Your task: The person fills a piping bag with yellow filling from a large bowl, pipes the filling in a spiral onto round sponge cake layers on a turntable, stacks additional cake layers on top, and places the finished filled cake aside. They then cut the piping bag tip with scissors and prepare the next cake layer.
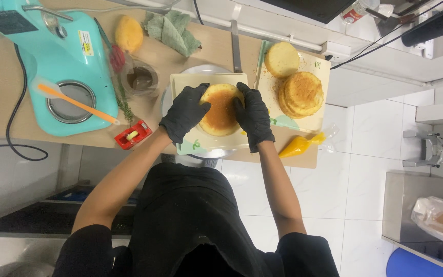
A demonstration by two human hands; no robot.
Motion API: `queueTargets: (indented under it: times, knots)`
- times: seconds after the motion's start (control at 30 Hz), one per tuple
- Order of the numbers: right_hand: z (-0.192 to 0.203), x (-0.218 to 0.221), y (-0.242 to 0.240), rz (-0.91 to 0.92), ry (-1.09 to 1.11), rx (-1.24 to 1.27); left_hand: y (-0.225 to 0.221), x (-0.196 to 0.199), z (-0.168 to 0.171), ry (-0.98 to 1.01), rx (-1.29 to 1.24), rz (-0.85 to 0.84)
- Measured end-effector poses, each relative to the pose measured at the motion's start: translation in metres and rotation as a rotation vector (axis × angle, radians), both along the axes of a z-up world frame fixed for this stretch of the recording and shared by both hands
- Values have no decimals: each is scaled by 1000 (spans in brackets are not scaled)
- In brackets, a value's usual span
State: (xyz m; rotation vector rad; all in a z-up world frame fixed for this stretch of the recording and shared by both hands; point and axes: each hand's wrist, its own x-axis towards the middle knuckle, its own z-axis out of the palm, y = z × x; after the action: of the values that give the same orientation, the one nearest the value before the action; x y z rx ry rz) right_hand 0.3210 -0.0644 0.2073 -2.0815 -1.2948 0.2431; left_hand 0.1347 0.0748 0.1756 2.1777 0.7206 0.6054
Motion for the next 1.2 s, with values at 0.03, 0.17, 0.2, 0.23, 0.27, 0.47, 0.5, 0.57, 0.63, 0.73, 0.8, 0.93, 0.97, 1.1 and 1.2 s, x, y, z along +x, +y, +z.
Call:
queueTargets:
  times: [0.03, 0.17, 0.2, 0.23, 0.27, 0.47, 0.5, 0.57, 0.63, 0.73, 0.8, 0.93, 0.97, 1.1, 1.2]
  knots:
    - [-2, 1, 1, -1, 1, -1, 0, 0, 0, 1, -1, -1]
    - [-1, 1, 1, -7, -55, -28, -1, -1, 1, -45, 6, -10]
    - [2, -1, 1, -11, -59, -41, -2, -2, 2, -36, 0, -9]
    - [3, -2, 1, -11, -59, -42, -1, -1, 2, -36, -1, -8]
    - [4, -2, 2, -13, -55, -44, -1, -1, 1, -29, 1, -8]
    - [-2, 0, 1, 0, -67, -3, -3, -1, 18, -9, -41, -4]
    - [-3, 0, 1, 4, -70, 4, -3, -1, 24, 37, -69, 1]
    - [-4, 2, 0, 4, -73, 5, -2, 0, 22, 20, -63, 0]
    - [-5, 2, 1, 6, -76, 8, -2, 0, 24, 3, -56, 0]
    - [-6, 1, 2, 5, -73, 20, 0, 1, 27, 63, -106, 9]
    - [-6, 1, 2, -1, -76, 14, 1, 1, 17, -27, -35, -9]
    - [-11, 5, 4, 11, -99, 17, 2, 2, 23, -1, -55, 1]
    - [-11, 6, 4, 16, -99, 24, 2, 2, 27, 17, -81, 2]
    - [-8, 8, 7, 20, -99, 3, 3, 3, 34, 57, -96, 13]
    - [-10, 11, 7, 30, -113, -4, 6, 4, 23, 29, -40, 9]
